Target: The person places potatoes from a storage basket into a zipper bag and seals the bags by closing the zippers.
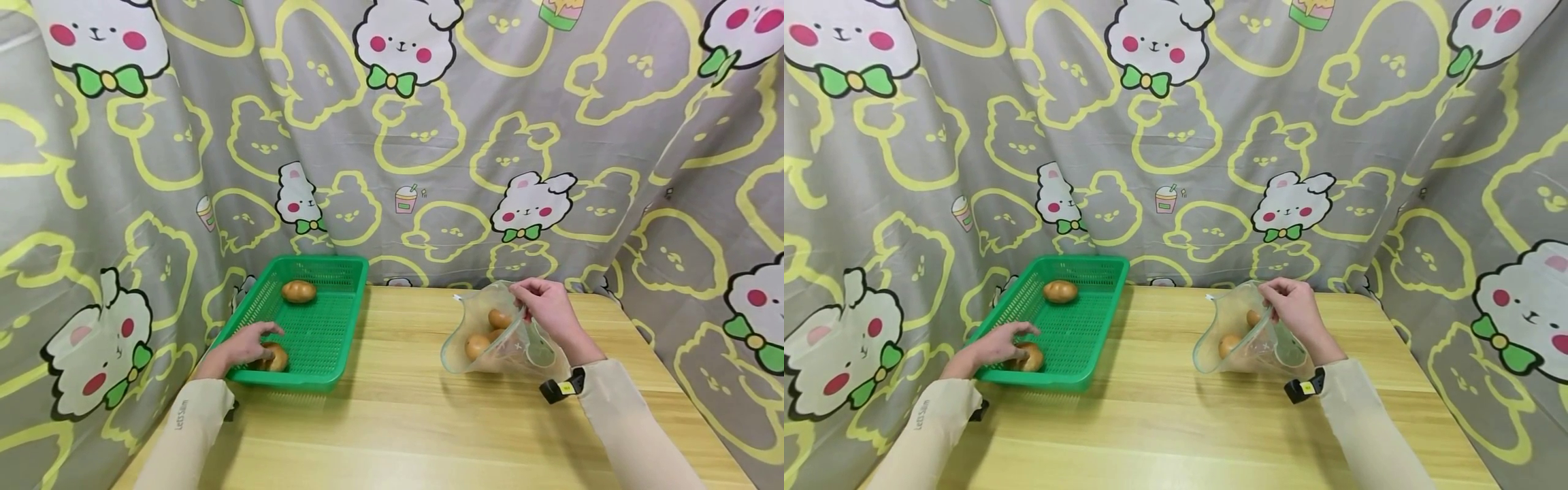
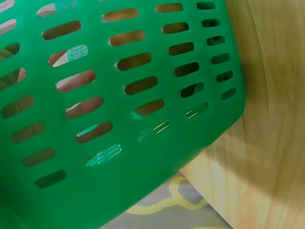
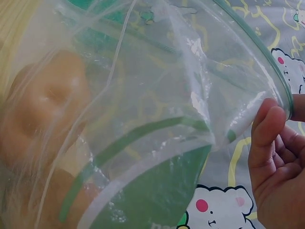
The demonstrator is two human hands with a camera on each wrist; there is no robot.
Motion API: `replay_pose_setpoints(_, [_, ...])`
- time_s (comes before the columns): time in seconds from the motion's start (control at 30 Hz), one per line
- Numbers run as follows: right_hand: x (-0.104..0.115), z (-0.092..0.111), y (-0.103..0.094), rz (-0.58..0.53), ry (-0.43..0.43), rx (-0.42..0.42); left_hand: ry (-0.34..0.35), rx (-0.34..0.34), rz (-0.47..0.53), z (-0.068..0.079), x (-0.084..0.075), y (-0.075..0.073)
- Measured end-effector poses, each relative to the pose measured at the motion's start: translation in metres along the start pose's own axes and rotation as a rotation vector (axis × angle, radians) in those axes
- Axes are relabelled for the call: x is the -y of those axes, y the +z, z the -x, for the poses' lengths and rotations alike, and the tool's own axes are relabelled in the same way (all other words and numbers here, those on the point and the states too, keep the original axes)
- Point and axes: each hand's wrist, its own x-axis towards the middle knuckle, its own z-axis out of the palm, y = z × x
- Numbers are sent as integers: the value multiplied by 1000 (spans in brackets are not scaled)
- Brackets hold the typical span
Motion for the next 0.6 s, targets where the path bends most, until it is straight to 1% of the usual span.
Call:
replay_pose_setpoints(0.1, [-1,-1,0,-7,-10,-2,10,14,12,1,3,0])
replay_pose_setpoints(0.33, [-5,-2,1,-14,-23,-5,39,4,-2,-2,8,2])
replay_pose_setpoints(0.47, [-6,-2,2,-22,-27,4,43,22,17,-2,7,4])
replay_pose_setpoints(0.6, [-7,-2,2,-13,-31,2,35,61,38,0,7,4])
